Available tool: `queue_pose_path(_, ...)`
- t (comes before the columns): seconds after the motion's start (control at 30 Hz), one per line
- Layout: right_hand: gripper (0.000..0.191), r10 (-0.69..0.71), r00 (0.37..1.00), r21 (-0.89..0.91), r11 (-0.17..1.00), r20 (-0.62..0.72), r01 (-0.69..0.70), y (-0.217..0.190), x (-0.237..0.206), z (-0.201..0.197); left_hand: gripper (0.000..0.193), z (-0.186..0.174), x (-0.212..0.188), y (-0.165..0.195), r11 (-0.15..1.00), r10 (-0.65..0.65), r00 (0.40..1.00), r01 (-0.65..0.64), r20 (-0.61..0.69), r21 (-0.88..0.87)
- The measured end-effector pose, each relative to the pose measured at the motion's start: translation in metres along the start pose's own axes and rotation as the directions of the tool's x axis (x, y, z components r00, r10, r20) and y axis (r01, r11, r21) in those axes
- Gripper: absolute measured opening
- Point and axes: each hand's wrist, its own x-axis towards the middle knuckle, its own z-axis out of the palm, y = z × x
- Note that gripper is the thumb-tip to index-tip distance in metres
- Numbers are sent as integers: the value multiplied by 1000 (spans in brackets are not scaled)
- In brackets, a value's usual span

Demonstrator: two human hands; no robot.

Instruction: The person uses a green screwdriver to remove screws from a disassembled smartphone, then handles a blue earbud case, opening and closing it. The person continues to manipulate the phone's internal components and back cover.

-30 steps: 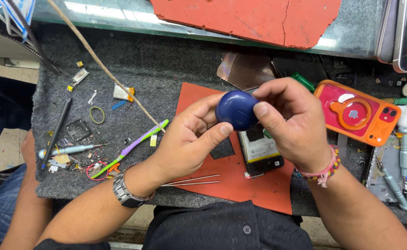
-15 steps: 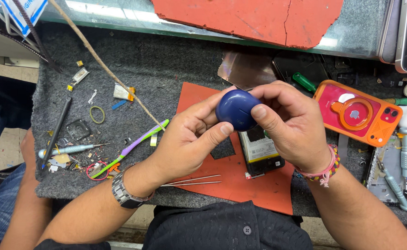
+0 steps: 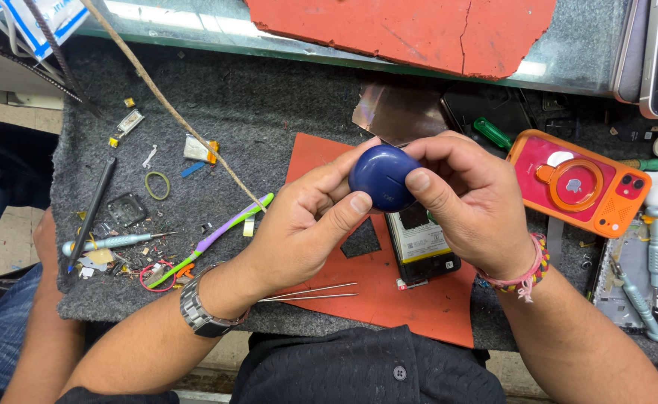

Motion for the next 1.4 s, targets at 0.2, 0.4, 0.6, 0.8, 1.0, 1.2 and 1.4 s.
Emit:
queue_pose_path(0.2,27,-28,999,-81,996,34,30,-2,1,-2,58,2,1,0,999,18,1000,-18,0,-45)
queue_pose_path(0.4,31,53,998,-53,997,40,-51,1,2,-5,55,3,0,1,999,54,999,-54,-6,-3)
queue_pose_path(0.6,34,138,990,140,980,14,-139,6,3,-7,63,1,0,6,998,49,999,-49,-1,38)
queue_pose_path(0.8,26,96,992,92,992,-82,-89,8,4,-7,66,2,2,7,995,65,998,-63,-25,80)
queue_pose_path(1.0,14,-175,985,75,982,-15,175,-1,2,-11,67,1,1,8,980,90,993,-75,-76,186)
queue_pose_path(1.2,21,-237,963,-178,950,126,257,-10,6,-16,67,2,-1,9,952,136,983,-96,-121,290)
queue_pose_path(1.4,26,-229,963,-324,908,144,265,-12,8,-13,66,3,-2,9,936,170,978,-121,-124,330)
